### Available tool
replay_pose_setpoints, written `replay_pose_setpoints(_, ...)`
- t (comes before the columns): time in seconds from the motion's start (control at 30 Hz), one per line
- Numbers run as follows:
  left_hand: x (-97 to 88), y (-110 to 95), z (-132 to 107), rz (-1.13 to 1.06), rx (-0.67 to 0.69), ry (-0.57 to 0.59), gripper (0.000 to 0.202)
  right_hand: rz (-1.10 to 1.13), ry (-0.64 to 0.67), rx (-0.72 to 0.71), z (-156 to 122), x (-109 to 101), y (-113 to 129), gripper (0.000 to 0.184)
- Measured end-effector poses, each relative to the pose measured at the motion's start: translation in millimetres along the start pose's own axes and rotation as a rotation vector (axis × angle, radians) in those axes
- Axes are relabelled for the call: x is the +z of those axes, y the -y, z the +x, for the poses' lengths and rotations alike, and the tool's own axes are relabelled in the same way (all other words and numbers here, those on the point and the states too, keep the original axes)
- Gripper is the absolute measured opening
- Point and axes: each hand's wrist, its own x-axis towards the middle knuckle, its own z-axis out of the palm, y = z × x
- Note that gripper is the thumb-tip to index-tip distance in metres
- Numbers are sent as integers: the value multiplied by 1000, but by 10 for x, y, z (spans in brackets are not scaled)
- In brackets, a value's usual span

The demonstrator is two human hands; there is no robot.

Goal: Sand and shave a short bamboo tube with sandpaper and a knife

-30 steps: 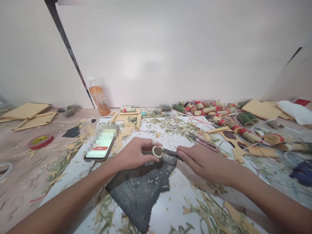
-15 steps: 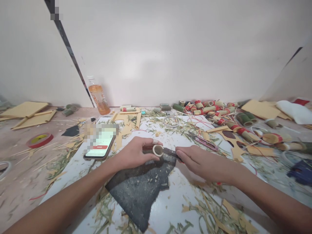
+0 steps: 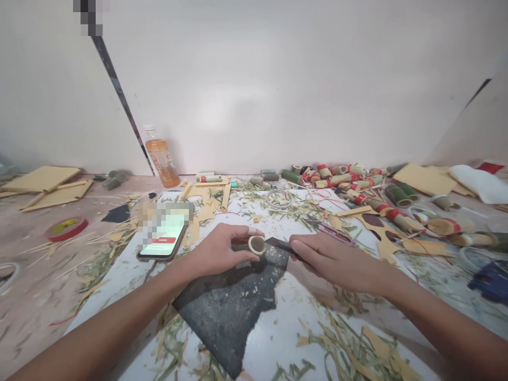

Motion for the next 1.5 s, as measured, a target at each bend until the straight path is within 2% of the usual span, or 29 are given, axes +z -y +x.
replay_pose_setpoints(0.27,-16,26,5,-18,-26,5,35,20,88,14,-31,16,39,43)
replay_pose_setpoints(0.5,-18,24,15,-15,-35,-4,35,-27,-20,32,-49,10,14,44)
replay_pose_setpoints(0.7,-20,38,-1,51,-30,19,43,-33,39,15,-23,25,59,41)
replay_pose_setpoints(0.8,-11,52,-12,32,-17,19,45,-68,9,20,-11,29,65,40)
replay_pose_setpoints(0.93,24,66,-18,-37,24,14,38,-84,-70,13,-2,17,65,37)
replay_pose_setpoints(1.1,52,84,-13,47,-44,4,34,-81,-110,12,18,70,50,31)
replay_pose_setpoints(1.27,17,83,-38,-94,-50,-4,33,-81,-126,-13,29,191,52,29)
replay_pose_setpoints(1.4,10,36,-71,-328,-93,94,42,-113,-154,-133,29,229,55,25)
replay_pose_setpoints(1.5,15,-32,-84,-287,-104,94,42,-160,-190,-159,39,223,42,27)
